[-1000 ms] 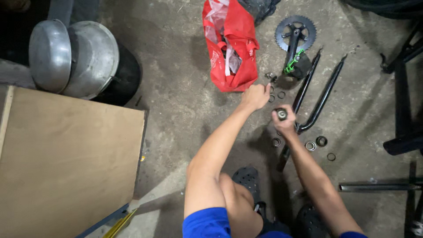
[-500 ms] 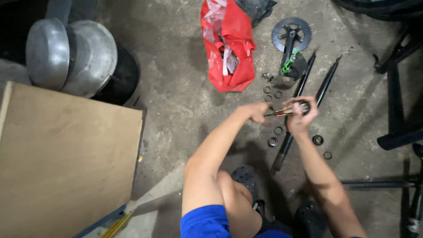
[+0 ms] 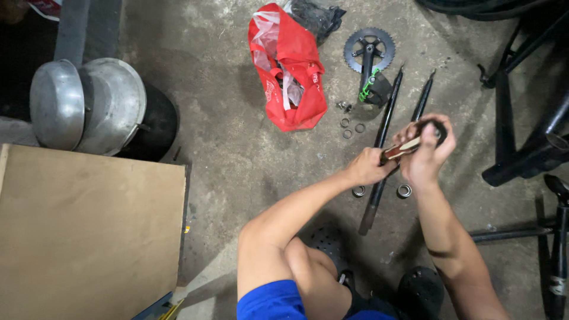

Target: The person disassembles and cleans a bicycle headset, removing bearings from the fork and frame, using a screwdriver to pry parts loose and handling the components by hand.

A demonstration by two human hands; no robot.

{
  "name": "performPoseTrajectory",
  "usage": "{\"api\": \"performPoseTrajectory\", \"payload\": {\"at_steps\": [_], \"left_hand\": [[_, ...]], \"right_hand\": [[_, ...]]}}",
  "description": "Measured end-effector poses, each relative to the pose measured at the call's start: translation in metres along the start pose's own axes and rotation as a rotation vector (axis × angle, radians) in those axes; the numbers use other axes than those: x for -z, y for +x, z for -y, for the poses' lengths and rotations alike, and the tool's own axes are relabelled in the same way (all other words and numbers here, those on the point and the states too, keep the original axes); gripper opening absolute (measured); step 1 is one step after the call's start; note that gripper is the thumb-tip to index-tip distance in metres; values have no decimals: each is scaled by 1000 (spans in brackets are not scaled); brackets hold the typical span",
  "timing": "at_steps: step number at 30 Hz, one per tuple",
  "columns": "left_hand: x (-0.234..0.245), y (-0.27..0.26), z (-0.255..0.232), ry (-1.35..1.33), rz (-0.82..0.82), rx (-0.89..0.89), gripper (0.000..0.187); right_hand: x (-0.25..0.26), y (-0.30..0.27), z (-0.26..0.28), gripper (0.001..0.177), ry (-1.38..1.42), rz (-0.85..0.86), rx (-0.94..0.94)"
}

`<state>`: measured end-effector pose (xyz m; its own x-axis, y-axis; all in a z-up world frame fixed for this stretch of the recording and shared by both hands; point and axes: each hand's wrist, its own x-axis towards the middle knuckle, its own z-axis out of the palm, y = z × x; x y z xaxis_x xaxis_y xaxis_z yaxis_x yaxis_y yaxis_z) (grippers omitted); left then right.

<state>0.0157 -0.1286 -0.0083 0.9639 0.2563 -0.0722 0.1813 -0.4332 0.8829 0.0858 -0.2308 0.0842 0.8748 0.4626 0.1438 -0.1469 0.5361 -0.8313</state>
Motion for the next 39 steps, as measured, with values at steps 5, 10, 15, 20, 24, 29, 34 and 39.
{"api": "performPoseTrajectory", "payload": {"at_steps": [5,10,15,20,24,29,34,39], "left_hand": [[-4,6,-13,30,72,168,45],[8,28,9,32,285,276,55],[22,49,15,167,247,196,63],[37,43,-17,373,170,181,57],[41,37,-36,410,145,184,49],[42,35,-58,429,153,207,48],[55,37,-71,538,220,236,53],[84,42,-67,485,313,227,63]], "right_hand": [[39,38,-16,30,170,-245,-253],[96,52,-57,35,444,-309,-462],[136,56,-82,42,400,-223,-609],[158,61,-107,50,488,-435,-681],[169,62,-113,55,485,-494,-708],[176,61,-115,55,632,-506,-659],[170,52,-103,51,728,-494,-625],[149,41,-81,45,763,-552,-606]]}}
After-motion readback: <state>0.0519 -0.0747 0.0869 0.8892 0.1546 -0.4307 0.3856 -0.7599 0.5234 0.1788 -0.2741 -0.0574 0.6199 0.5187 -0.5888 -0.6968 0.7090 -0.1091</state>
